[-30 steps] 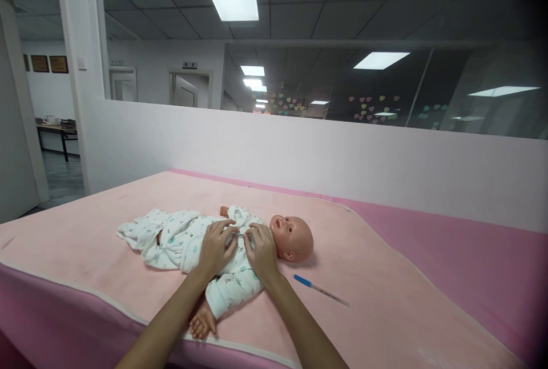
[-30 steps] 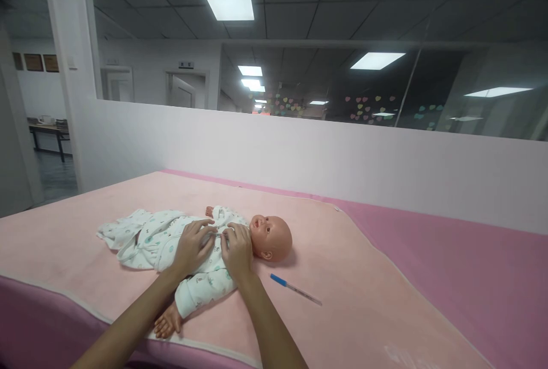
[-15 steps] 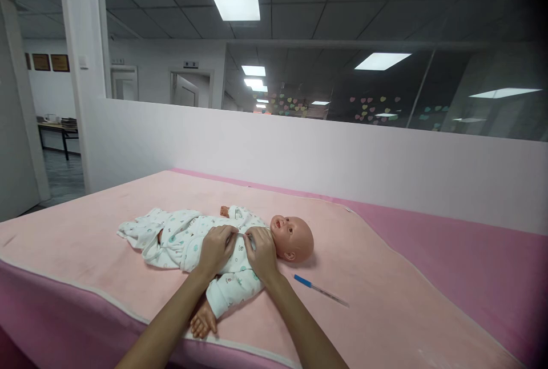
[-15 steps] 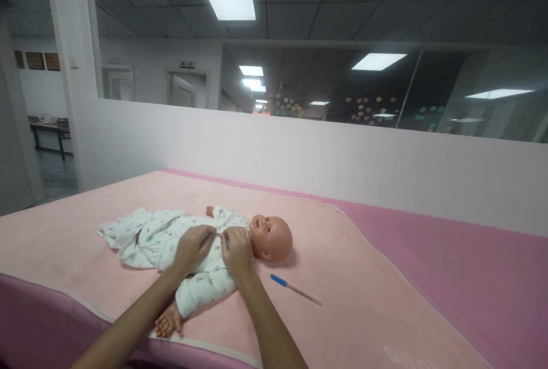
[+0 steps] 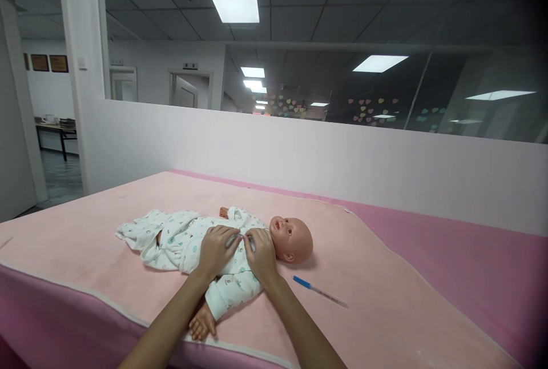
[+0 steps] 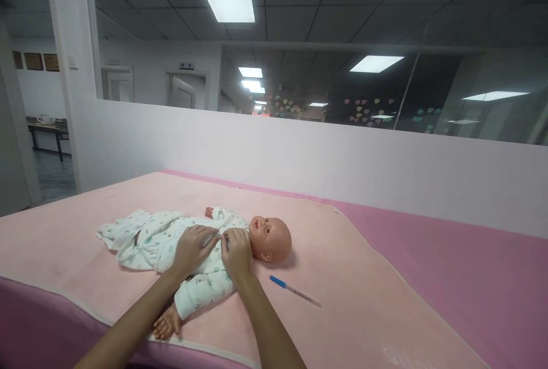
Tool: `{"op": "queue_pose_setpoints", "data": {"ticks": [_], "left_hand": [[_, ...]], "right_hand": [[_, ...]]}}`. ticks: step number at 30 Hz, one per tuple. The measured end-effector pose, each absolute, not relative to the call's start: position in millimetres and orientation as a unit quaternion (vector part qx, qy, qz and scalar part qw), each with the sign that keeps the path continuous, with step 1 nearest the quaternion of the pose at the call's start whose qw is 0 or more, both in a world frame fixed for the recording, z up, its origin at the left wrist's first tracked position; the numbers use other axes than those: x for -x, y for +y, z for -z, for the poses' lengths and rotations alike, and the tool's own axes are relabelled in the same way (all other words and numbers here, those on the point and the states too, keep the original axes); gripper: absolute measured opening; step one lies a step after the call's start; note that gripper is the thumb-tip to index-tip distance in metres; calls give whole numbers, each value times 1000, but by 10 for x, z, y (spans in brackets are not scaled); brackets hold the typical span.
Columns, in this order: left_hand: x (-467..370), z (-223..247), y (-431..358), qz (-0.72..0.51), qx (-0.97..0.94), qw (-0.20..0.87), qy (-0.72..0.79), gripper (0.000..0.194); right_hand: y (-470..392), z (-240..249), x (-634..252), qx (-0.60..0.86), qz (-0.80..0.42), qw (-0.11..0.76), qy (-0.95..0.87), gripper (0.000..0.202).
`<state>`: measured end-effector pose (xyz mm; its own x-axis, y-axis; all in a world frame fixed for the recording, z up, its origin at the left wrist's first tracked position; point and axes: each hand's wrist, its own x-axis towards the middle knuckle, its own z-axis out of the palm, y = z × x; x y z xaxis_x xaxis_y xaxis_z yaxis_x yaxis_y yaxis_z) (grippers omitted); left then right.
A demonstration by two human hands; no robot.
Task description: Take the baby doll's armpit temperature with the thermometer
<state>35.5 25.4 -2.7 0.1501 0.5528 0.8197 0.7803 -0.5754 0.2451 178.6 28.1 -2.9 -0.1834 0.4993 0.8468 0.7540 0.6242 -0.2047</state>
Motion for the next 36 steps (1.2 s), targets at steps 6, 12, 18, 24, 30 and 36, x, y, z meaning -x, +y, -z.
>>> {"op": "queue_pose_setpoints", "data": {"ticks": [6, 12, 18, 24, 30, 36], "left_hand": [[-355, 63, 277, 477, 753, 144, -429, 24], [-328, 103, 317, 480, 755, 165, -415, 24], [-327, 78, 301, 479, 759, 154, -412, 23], [-317, 71, 293, 469, 761, 168, -416, 25], [-323, 69, 299, 478, 752, 186, -414, 22], [-359, 40, 267, 478, 752, 181, -417, 21]], "right_hand": [[281, 38, -1786, 416, 145, 485, -755, 15], [279, 33, -1784, 418, 145, 484, -755, 14], [283, 37, -1787, 418, 134, 483, -757, 14], [287, 38, -1788, 421, 126, 481, -759, 15], [288, 46, -1791, 418, 123, 481, -761, 16], [292, 58, -1791, 423, 118, 482, -758, 16]]}}
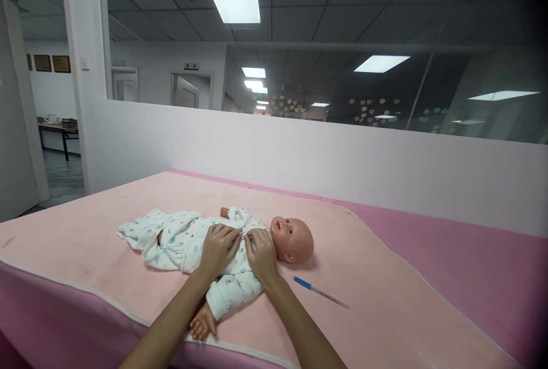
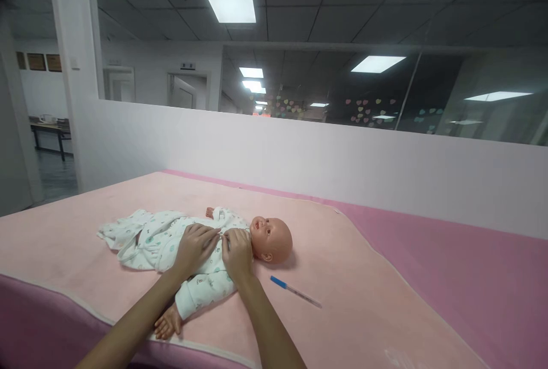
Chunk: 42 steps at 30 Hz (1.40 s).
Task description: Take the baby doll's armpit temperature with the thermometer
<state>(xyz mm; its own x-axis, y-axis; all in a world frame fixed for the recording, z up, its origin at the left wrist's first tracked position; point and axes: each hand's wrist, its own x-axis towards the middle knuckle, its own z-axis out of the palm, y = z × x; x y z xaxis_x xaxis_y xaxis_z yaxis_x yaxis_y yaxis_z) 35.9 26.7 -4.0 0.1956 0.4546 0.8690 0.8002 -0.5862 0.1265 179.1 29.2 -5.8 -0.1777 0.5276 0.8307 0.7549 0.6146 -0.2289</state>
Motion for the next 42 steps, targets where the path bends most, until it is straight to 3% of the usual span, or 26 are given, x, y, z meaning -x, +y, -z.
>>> {"op": "queue_pose_setpoints", "data": {"ticks": [42], "left_hand": [[-339, 74, 300, 501, 744, 164, -411, 23]], "right_hand": [[281, 49, -1775, 402, 160, 496, -753, 14]]}}
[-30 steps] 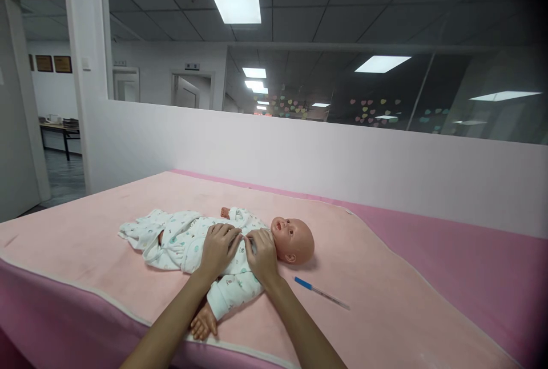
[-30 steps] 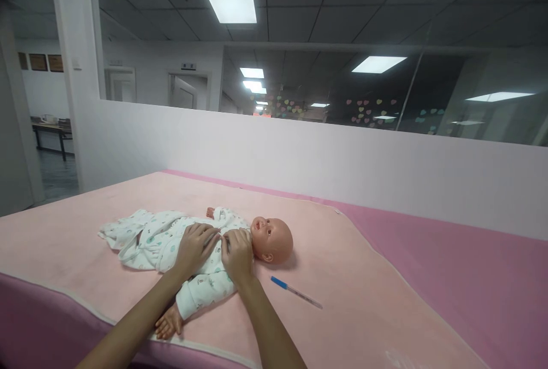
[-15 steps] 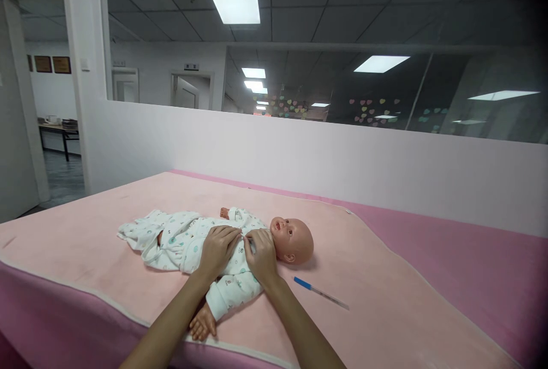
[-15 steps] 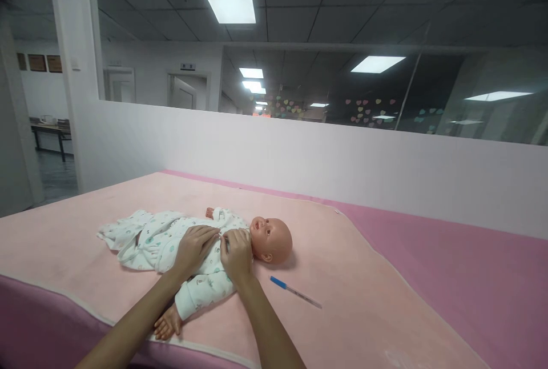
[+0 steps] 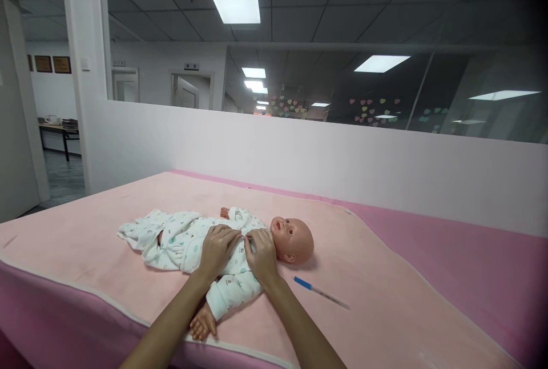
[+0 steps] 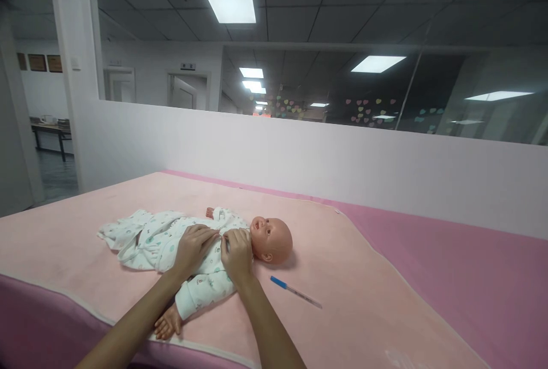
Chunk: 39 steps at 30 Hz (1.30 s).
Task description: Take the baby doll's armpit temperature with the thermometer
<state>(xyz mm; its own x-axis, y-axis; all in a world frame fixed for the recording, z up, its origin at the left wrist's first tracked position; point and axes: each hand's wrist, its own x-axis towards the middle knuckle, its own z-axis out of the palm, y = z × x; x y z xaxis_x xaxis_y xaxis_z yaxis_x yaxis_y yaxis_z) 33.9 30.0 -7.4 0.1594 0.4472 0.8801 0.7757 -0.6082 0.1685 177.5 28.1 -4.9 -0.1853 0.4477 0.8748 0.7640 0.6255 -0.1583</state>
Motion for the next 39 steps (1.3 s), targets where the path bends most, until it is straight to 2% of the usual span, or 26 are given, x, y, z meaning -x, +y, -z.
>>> {"op": "queue_pose_setpoints", "data": {"ticks": [21, 35, 39], "left_hand": [[-340, 132, 357, 549, 710, 172, -405, 15], [-341, 100, 325, 547, 718, 149, -403, 17], [-341, 35, 265, 511, 736, 144, -420, 24]], "right_hand": [[281, 45, -1782, 403, 153, 480, -764, 13], [274, 41, -1776, 402, 169, 482, -760, 16], [281, 49, -1775, 402, 162, 486, -759, 14]]}}
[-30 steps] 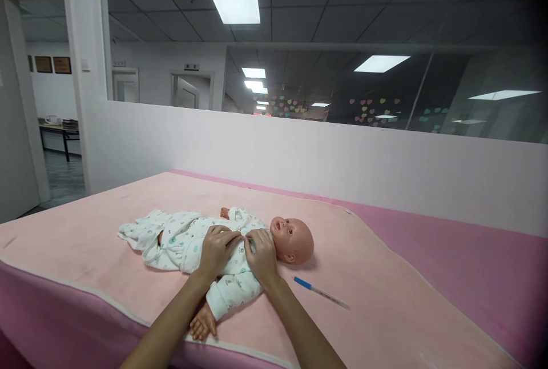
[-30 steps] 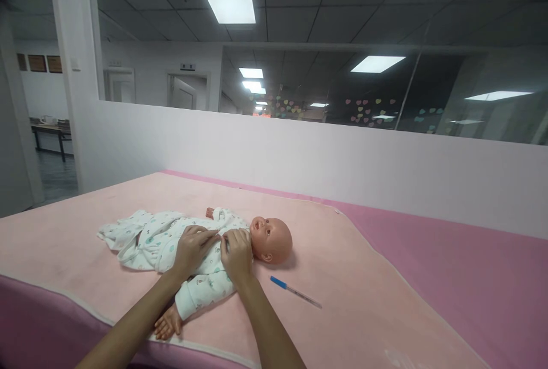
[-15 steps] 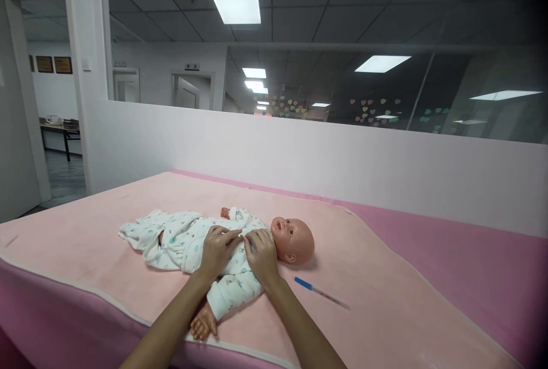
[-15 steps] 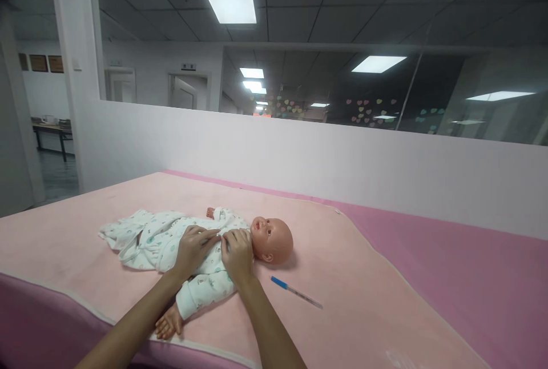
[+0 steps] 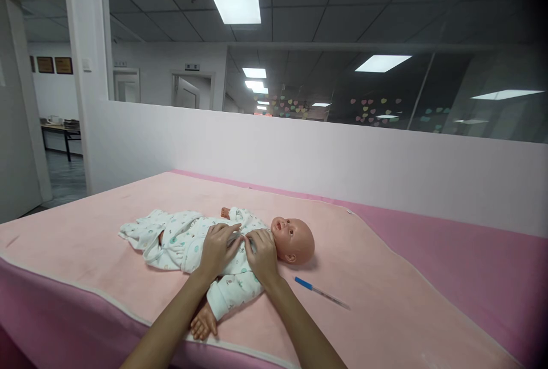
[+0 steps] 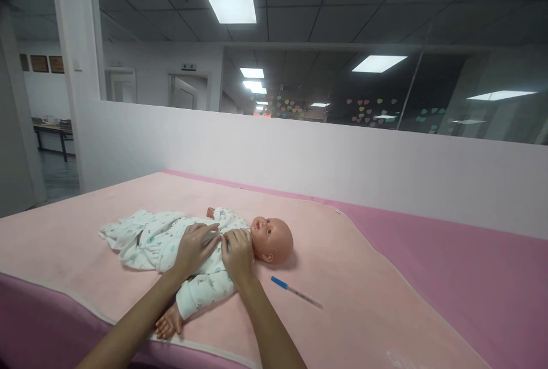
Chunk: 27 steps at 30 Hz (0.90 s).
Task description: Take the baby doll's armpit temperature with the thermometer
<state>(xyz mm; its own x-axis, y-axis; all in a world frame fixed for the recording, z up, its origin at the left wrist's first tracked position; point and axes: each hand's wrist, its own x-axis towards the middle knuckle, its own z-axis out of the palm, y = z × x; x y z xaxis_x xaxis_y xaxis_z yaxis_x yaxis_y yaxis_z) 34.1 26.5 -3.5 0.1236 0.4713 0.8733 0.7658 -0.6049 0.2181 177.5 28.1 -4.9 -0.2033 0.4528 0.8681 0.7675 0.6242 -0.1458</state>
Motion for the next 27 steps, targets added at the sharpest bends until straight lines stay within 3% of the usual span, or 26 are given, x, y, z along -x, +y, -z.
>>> {"op": "queue_pose_setpoints", "data": {"ticks": [27], "left_hand": [[-357, 17, 237, 485, 759, 122, -416, 17]], "right_hand": [[282, 47, -1776, 405, 144, 489, -759, 16]]}}
